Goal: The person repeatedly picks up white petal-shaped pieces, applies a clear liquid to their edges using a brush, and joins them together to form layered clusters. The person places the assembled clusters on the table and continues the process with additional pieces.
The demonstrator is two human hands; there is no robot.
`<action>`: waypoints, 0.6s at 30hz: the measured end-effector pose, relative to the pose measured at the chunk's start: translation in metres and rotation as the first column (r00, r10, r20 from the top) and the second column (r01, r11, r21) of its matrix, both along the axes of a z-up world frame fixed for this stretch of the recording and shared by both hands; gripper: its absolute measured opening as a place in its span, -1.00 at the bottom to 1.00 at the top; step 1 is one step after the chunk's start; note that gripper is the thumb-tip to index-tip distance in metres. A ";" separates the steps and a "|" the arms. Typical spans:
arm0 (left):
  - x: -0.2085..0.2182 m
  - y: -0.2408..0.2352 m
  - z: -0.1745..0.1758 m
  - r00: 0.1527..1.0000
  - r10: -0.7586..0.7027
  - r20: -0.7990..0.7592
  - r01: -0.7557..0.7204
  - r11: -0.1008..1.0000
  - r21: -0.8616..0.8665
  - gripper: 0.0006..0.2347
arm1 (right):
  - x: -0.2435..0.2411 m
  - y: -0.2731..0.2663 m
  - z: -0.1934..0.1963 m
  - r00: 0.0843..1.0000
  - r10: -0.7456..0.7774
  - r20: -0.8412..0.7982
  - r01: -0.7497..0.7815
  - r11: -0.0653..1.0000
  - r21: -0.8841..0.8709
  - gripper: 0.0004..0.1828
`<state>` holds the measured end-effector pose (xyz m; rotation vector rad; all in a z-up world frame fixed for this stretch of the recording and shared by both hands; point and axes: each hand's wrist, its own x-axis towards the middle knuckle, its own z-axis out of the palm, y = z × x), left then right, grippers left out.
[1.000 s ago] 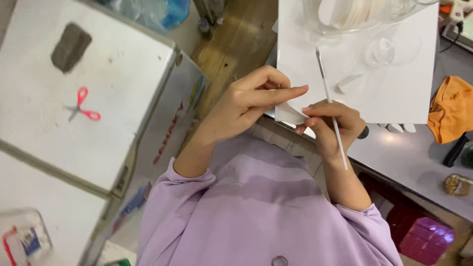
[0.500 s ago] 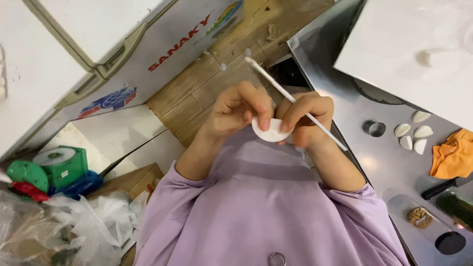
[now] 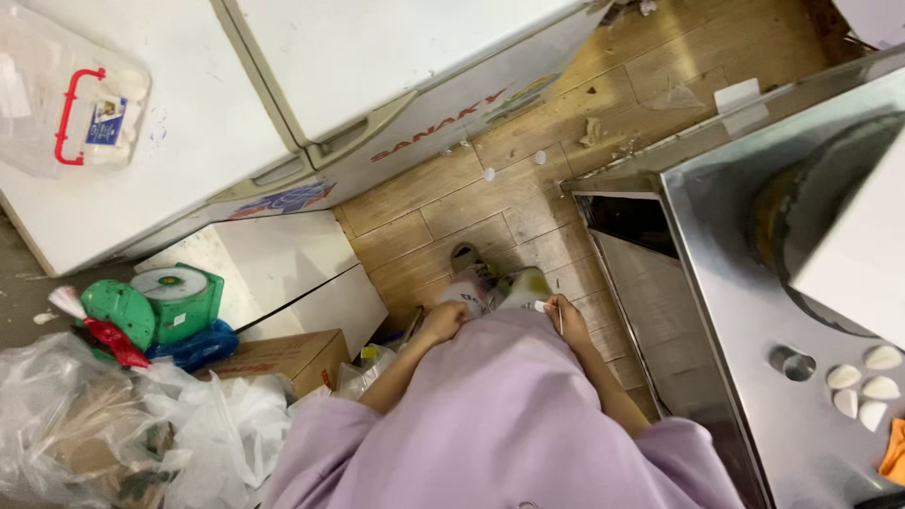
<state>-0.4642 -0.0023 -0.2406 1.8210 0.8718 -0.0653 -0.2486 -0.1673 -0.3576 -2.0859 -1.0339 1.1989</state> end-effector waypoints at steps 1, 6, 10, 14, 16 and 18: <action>0.000 0.001 0.003 0.998 0.000 -0.060 0.002 1.000 0.026 -0.87 | -0.004 0.000 -0.008 0.999 -0.029 -0.025 0.030 0.999 0.034 -0.80; 0.003 0.004 -0.001 0.961 -0.097 -0.258 0.071 0.992 -0.105 -0.83 | -0.017 0.000 -0.006 0.994 0.080 -0.077 -0.089 0.989 -0.118 -0.83; -0.010 0.000 -0.035 0.981 -0.159 -0.109 0.103 0.910 -0.402 -0.73 | -0.019 -0.013 0.030 0.991 0.133 -0.006 -0.133 0.991 -0.009 -0.85; -0.023 -0.009 -0.101 0.977 -0.209 -0.031 0.048 0.360 -0.932 -0.65 | -0.005 -0.002 0.032 0.962 0.259 0.086 -0.271 0.947 0.171 -0.87; -0.010 -0.007 -0.138 0.954 -0.288 -0.084 -0.022 0.213 -0.977 -0.61 | 0.002 0.023 0.018 0.942 0.308 0.131 -0.327 0.931 0.163 -0.87; 0.008 -0.003 -0.170 0.909 -0.409 -0.076 -0.014 0.152 -0.988 -0.61 | 0.007 0.039 0.004 0.933 0.353 0.074 -0.345 0.933 -0.104 -0.85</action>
